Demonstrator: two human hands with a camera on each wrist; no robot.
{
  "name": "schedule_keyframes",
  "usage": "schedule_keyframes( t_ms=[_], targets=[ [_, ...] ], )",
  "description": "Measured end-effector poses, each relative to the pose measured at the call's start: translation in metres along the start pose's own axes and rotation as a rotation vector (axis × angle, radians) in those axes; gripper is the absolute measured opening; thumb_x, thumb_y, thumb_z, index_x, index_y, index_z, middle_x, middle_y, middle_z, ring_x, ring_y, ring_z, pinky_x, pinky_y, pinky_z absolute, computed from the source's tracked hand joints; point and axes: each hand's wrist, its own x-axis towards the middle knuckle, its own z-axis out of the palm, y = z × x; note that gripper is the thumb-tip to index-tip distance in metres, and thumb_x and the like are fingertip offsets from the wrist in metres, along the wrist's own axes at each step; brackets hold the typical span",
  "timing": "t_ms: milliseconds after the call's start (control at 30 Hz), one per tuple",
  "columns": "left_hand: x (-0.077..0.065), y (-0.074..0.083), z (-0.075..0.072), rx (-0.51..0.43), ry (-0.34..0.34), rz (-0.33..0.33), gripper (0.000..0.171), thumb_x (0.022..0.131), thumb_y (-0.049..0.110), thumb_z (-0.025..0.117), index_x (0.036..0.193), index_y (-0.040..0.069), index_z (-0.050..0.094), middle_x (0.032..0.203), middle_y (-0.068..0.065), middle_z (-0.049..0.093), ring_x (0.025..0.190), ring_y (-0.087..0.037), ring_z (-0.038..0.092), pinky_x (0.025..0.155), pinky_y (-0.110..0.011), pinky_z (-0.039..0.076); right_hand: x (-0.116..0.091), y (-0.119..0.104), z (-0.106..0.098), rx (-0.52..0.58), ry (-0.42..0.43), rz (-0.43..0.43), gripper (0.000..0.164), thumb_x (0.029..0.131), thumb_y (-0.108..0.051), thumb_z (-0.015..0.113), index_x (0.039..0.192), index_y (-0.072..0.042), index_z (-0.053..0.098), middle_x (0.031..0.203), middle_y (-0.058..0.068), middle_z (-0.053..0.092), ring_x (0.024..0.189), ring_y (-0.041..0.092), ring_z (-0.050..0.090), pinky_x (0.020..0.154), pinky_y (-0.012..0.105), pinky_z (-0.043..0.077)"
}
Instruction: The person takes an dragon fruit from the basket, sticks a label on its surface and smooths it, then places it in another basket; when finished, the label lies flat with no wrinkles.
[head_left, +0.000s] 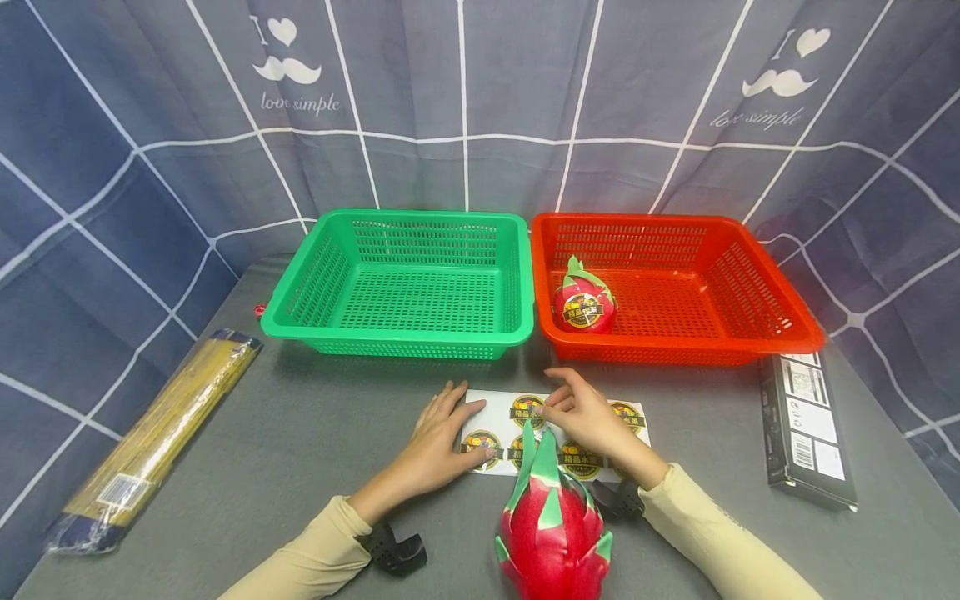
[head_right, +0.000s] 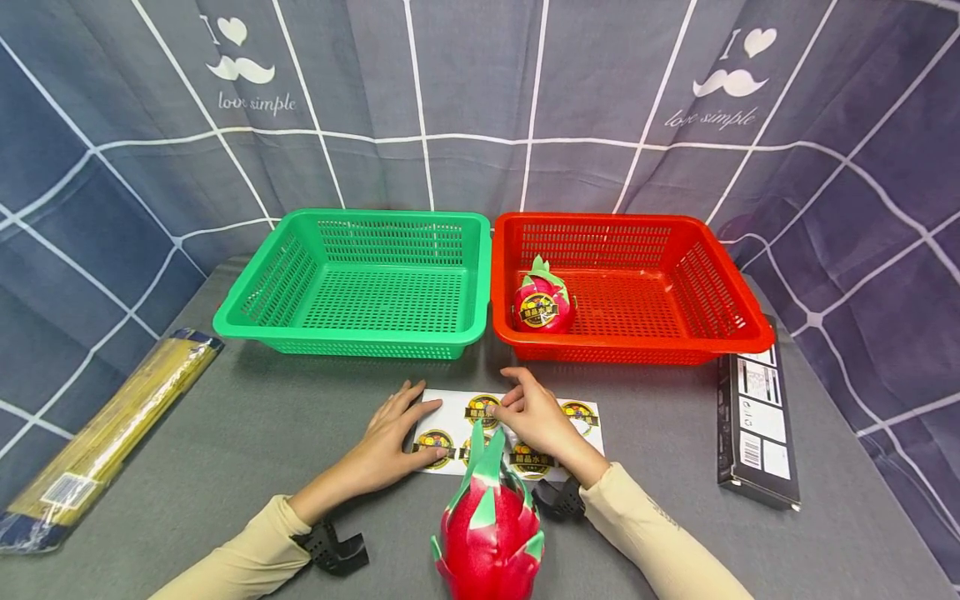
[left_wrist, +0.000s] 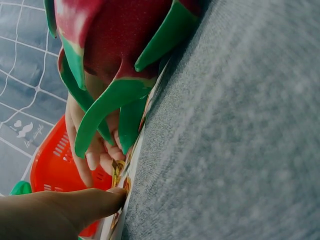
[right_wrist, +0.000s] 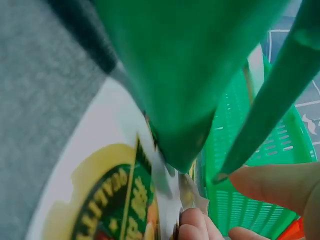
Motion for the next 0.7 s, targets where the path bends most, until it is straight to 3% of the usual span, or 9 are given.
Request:
schedule_keyframes(
  t_ms=[167,400,700],
  targets=[
    [0.0002,0.0002,0.0000,-0.002,-0.002,-0.002,0.062,0.073,0.039,0.070,0.127,0.014,0.051,0.146,-0.015,0.030,0.138,-0.036,0.018,0.108,-0.056,0.015,0.0029,0.0006,0.0050,-0.020,0.047,-0.049,0.056,0.075,-0.010,0.069,0.126,-0.005,0.046,0.083,0.007,0.061,0.070,0.012,0.060,0.062,0.025,0.047],
    [0.0000,0.0005,-0.0004,0.002,0.001,0.002,0.061,0.074,0.038,0.070,0.126,0.015,0.052,0.145,-0.015,0.031,0.138,-0.035,0.018,0.108,-0.056,0.015,0.0044,0.0027,0.0083,0.063,0.089,-0.069,0.049,0.073,-0.002,0.070,0.118,-0.006,0.053,0.081,0.008,0.061,0.068,0.011,0.060,0.062,0.021,0.048],
    [0.0005,0.0001,0.0006,0.004,-0.003,-0.011,0.064,0.074,0.039,0.070,0.129,0.014,0.049,0.146,-0.014,0.030,0.138,-0.034,0.018,0.108,-0.056,0.015,0.0056,0.0074,0.0060,0.115,-0.003,-0.091,0.036,0.077,0.001,0.063,0.111,-0.008,0.061,0.086,0.010,0.064,0.070,0.011,0.059,0.062,0.022,0.046]
  ],
)
